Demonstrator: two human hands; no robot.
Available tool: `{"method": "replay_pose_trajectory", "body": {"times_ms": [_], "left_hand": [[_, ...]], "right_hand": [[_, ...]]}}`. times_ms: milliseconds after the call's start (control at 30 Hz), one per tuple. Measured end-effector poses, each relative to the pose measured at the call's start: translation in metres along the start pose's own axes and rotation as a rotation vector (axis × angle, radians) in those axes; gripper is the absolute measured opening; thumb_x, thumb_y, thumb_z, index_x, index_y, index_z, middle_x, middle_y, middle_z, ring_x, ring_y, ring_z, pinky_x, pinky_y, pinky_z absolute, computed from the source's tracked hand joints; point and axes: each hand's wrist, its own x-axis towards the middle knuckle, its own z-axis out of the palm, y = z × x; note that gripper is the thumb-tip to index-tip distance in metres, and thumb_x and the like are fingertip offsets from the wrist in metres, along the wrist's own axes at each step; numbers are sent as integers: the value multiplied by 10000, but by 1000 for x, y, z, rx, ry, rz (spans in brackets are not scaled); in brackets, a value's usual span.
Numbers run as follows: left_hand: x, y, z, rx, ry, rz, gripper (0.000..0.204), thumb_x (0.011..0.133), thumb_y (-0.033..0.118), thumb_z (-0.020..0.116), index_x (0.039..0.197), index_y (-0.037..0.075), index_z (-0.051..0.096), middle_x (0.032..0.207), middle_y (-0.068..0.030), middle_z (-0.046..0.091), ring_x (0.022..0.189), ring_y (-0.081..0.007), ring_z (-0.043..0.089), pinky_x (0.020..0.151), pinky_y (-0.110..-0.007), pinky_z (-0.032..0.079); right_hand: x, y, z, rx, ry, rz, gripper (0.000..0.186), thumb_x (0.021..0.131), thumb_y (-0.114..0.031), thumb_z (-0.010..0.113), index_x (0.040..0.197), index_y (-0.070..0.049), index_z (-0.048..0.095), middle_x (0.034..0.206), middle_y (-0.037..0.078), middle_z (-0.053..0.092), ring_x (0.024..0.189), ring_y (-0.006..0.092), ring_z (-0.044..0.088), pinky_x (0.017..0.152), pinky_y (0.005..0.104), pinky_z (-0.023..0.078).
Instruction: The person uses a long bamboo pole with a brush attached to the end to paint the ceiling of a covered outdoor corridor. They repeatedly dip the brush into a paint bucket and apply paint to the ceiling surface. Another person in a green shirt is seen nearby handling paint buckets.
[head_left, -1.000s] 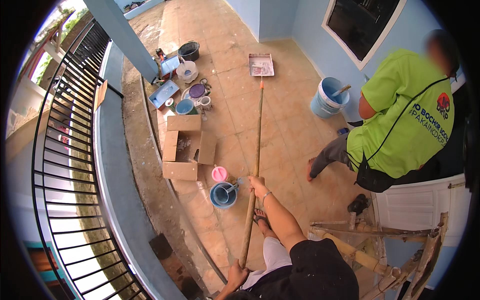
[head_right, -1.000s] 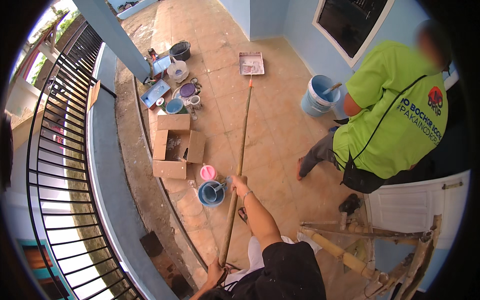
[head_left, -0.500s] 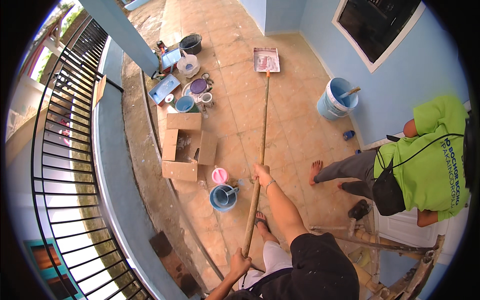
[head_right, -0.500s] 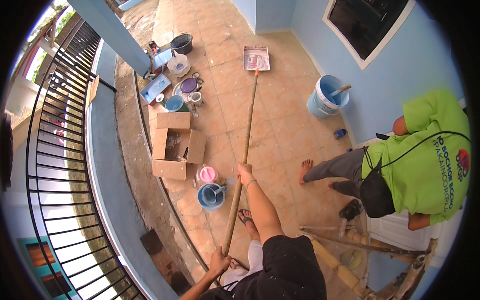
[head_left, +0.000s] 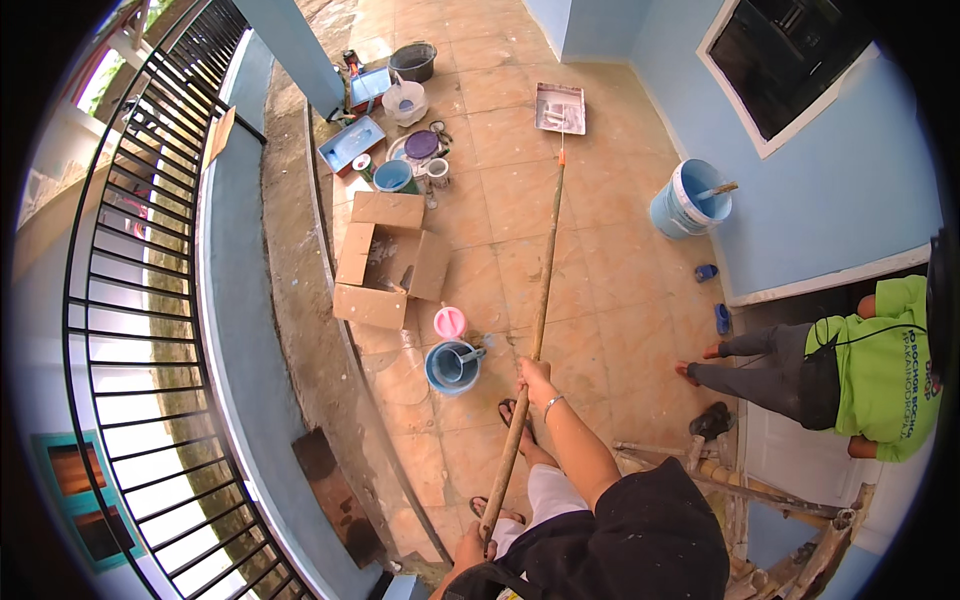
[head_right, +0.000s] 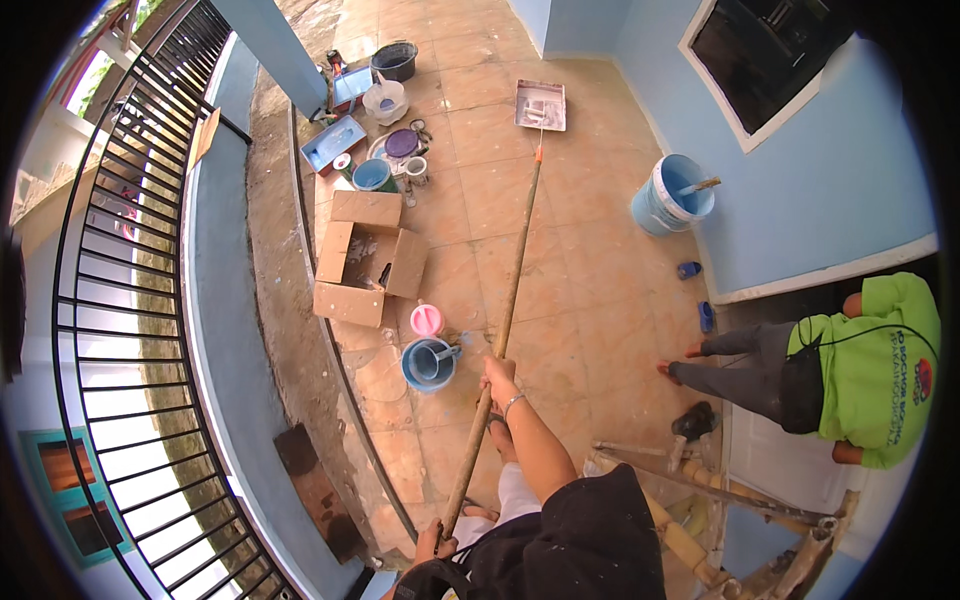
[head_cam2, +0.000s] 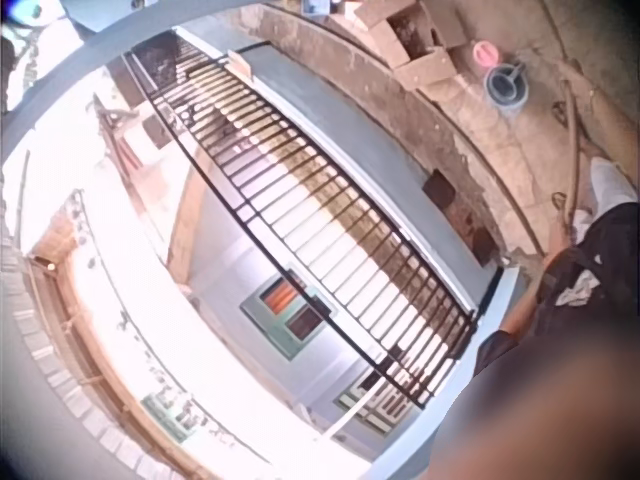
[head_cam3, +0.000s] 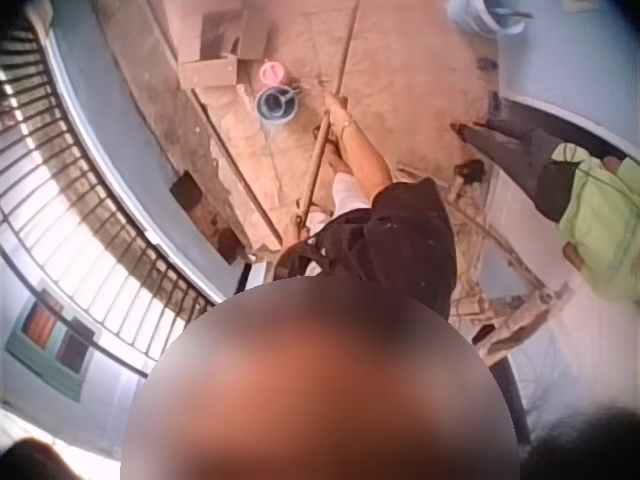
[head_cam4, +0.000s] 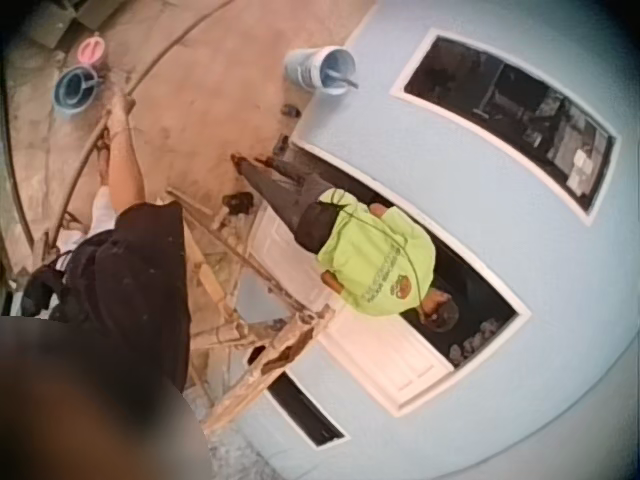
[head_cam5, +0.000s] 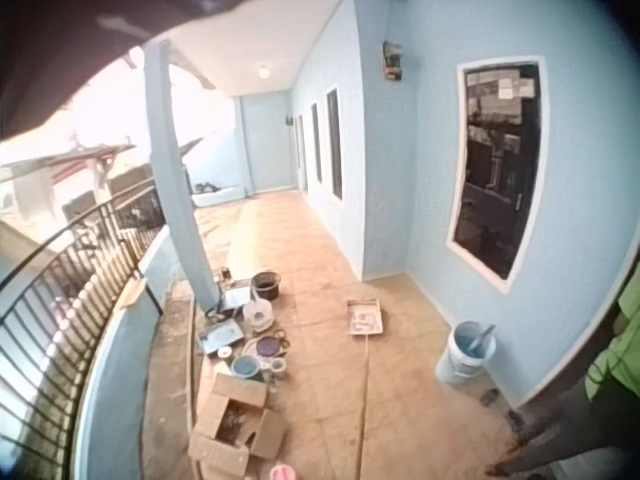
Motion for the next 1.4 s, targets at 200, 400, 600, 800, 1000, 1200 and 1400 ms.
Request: {"method": "replay_pose_trajectory", "body": {"times_ms": [200,400,600,800,1000,1200,1400], "left_hand": [[75,51,-11,4,4,74,317,779,139,687,1016,-33,566,787,-321,656,806,-485,671,711,-536,517],[-11,16,-16,19,-40,8,375,777,144,702,1098,-8,583,797,-292,676,825,-476,682,730,-511,537],[3,24,-17,90,-15,-20,398,774,171,692,1116,-3,588,802,-287,686,818,-470,690,761,-528,545],[48,31,9,57,20,73,373,772,173,672,1065,-43,592,794,-295,683,794,-476,687,760,-536,544],[-1,-38,18,75,53,147,340,791,188,677,1021,-45,584,759,-282,654,749,-452,676,682,-483,524],[-47,-80,0,-72,316,339,312,819,132,647,1087,-23,600,802,-292,657,768,-467,667,665,-497,518],[-139,-131,-41,-213,568,600,313,848,76,616,1152,0,616,845,-302,660,787,-482,659,648,-511,512]], "right_hand": [[57,-57,23,-54,-2,-90,197,924,-138,635,792,-22,547,568,40,467,432,161,432,397,347,394],[-9,9,0,-54,10,-12,204,893,-124,626,764,-20,508,573,55,462,410,171,431,380,362,384],[0,-3,8,-17,4,-14,186,900,-102,617,794,3,506,557,64,470,400,173,425,375,376,383],[16,-55,7,-35,-25,-107,154,914,-124,624,822,-34,541,580,32,461,424,149,424,398,354,406],[-52,-2,-17,69,-89,-237,194,879,-102,646,750,-76,504,550,10,449,395,134,411,377,349,377],[-222,-1,10,129,-295,-499,209,918,-172,657,869,-119,461,552,-15,393,388,126,404,352,329,362],[-464,13,39,227,-859,-892,279,1019,-376,598,1000,-134,459,652,18,489,470,133,471,436,310,419]]}}
